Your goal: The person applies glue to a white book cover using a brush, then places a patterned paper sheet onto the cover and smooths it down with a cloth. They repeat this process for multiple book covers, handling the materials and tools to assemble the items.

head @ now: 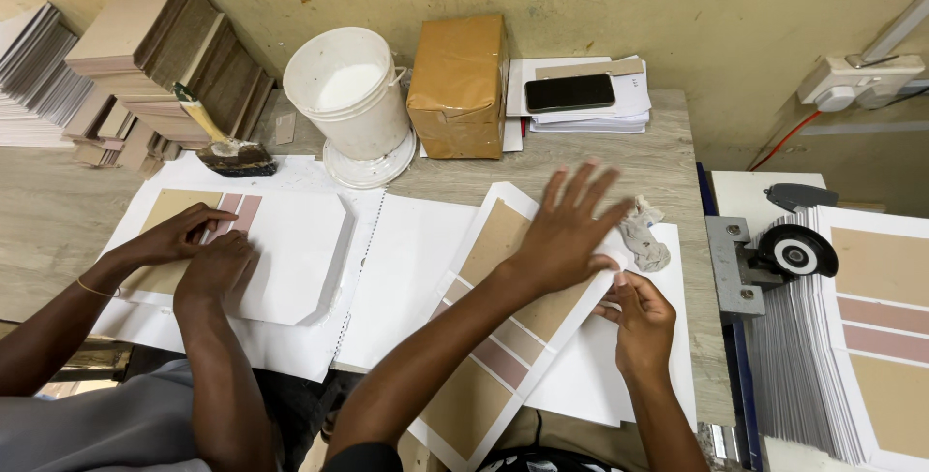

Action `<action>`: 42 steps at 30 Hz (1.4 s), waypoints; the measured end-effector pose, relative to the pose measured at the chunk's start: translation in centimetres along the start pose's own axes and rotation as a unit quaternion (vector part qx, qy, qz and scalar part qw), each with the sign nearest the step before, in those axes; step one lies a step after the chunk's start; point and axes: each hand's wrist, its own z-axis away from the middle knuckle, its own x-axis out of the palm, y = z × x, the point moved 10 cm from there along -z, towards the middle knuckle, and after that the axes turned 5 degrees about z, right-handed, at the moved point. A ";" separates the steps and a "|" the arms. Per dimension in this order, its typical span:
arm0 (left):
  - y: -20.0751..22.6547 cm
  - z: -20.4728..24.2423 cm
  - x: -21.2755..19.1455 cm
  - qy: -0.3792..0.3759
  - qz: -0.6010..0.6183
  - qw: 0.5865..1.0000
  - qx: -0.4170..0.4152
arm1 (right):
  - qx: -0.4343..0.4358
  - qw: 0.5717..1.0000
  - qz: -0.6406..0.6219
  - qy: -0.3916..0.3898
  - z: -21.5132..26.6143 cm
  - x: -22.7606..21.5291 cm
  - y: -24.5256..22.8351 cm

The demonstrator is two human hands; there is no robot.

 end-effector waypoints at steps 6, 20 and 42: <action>-15.9 8.8 2.5 0.063 0.392 0.796 -0.457 | -0.014 0.998 0.064 0.026 -0.4 -2.3 0.8; -15.2 8.4 6.7 0.031 0.606 0.710 -0.358 | 0.104 0.974 -0.201 0.024 0.0 -2.7 6.2; -11.2 6.3 6.3 -0.080 0.642 0.707 -0.285 | -0.021 0.996 0.052 0.066 -0.2 -5.2 3.1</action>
